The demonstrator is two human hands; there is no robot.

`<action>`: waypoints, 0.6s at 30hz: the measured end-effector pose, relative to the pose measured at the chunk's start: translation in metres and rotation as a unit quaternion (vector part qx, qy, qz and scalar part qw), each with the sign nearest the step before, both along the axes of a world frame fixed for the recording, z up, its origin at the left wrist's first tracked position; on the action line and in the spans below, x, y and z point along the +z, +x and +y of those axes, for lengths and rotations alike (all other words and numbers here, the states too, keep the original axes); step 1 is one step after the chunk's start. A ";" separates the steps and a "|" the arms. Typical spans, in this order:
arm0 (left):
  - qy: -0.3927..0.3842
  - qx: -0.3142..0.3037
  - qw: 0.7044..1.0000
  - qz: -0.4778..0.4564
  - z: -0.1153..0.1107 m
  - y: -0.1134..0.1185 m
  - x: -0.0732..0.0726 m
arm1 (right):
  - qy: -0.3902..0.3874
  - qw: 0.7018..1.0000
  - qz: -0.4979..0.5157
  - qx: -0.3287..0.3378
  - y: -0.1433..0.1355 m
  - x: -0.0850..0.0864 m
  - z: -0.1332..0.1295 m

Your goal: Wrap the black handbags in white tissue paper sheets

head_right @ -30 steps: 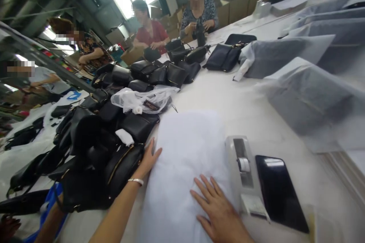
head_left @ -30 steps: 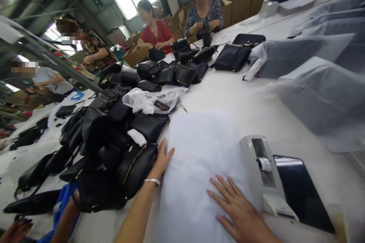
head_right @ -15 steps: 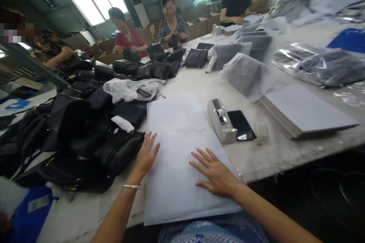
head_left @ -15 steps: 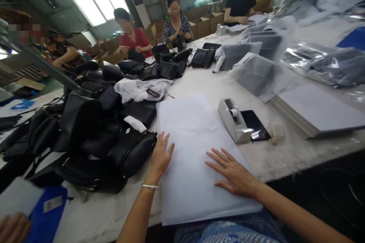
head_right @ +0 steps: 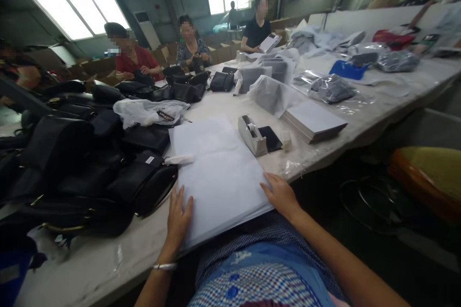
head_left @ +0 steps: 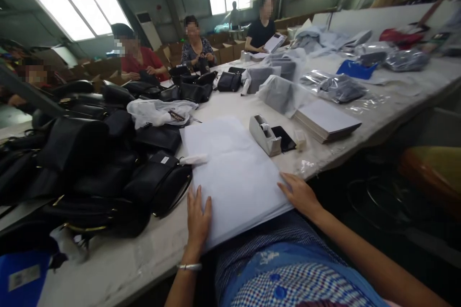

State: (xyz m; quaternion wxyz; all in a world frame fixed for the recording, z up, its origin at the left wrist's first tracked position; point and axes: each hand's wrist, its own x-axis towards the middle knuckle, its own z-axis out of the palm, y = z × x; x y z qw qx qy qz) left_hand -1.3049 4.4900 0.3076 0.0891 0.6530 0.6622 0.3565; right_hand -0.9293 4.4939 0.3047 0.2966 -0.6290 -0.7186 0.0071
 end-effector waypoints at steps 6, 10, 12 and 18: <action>-0.007 -0.001 1.000 -0.001 -0.009 0.029 -0.014 | -0.027 0.999 0.017 0.001 0.002 0.005 0.011; 0.000 -0.008 1.000 0.011 -0.016 0.032 -0.014 | -0.021 0.999 0.044 0.011 0.015 0.016 0.003; -0.005 0.015 1.000 0.016 -0.024 0.030 -0.014 | 0.011 0.995 0.095 -0.004 0.021 0.015 -0.017; 0.010 0.003 0.996 0.086 -0.050 0.024 -0.019 | -0.180 0.936 0.293 0.077 0.028 -0.043 -0.092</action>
